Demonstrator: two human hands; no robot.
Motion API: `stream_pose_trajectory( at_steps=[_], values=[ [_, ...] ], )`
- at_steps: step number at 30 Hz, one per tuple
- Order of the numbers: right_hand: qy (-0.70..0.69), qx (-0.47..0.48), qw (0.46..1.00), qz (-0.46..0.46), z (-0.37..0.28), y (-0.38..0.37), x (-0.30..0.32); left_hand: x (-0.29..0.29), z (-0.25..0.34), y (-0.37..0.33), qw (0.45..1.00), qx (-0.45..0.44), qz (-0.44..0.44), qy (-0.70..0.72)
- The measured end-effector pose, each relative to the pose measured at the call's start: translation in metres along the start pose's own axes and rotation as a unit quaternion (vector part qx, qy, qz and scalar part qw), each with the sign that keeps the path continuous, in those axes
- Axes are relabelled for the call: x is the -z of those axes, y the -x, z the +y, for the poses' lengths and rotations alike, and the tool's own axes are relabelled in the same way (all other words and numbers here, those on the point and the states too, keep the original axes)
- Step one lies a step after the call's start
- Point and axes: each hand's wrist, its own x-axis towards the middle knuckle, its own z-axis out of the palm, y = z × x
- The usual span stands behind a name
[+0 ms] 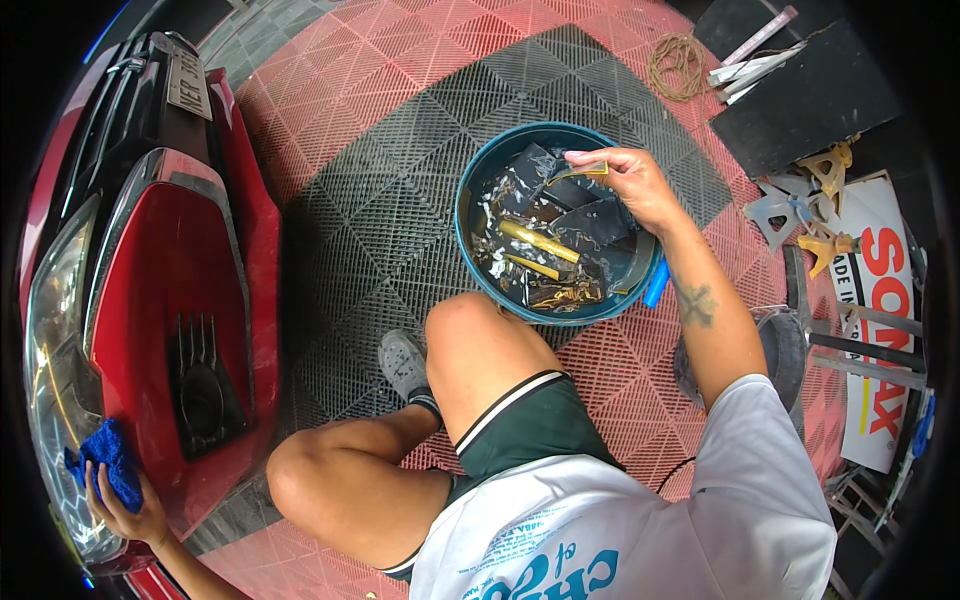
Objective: The person kneels in front of a red car and scrubs the front bumper and headlight area with a sponge, repeatedly dipping it into a bucket of water. They also wipe the surface with a blue cloth held in the other hand.
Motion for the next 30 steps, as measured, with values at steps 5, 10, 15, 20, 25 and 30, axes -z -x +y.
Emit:
stream_pose_trajectory(
  at_steps=[5,10,15,20,25,30],
  values=[
    [0.155,0.007,0.988,0.026,-0.002,-0.012,-0.008,0.002,0.029,-0.025,0.999,0.014,0.011,-0.032],
    [0.468,0.051,0.876,0.106,0.009,-0.021,-0.013,-0.003,0.026,-0.025,0.996,0.02,-0.043,-0.071],
    [0.582,0.132,0.801,0.055,0.054,-0.009,-0.01,-0.019,0.055,-0.056,0.996,0.022,-0.079,0.02],
    [0.576,0.12,0.809,-0.009,0.07,-0.017,-0.002,-0.037,0.192,-0.144,0.975,-0.062,-0.007,0.211],
    [0.435,0.147,0.886,0.058,0.073,-0.017,0.002,-0.065,0.392,-0.2,0.834,-0.138,0.02,0.534],
    [0.517,0.14,0.844,0.014,0.065,-0.016,-0.005,-0.104,0.567,-0.18,0.786,-0.188,-0.284,0.516]
  ],
)
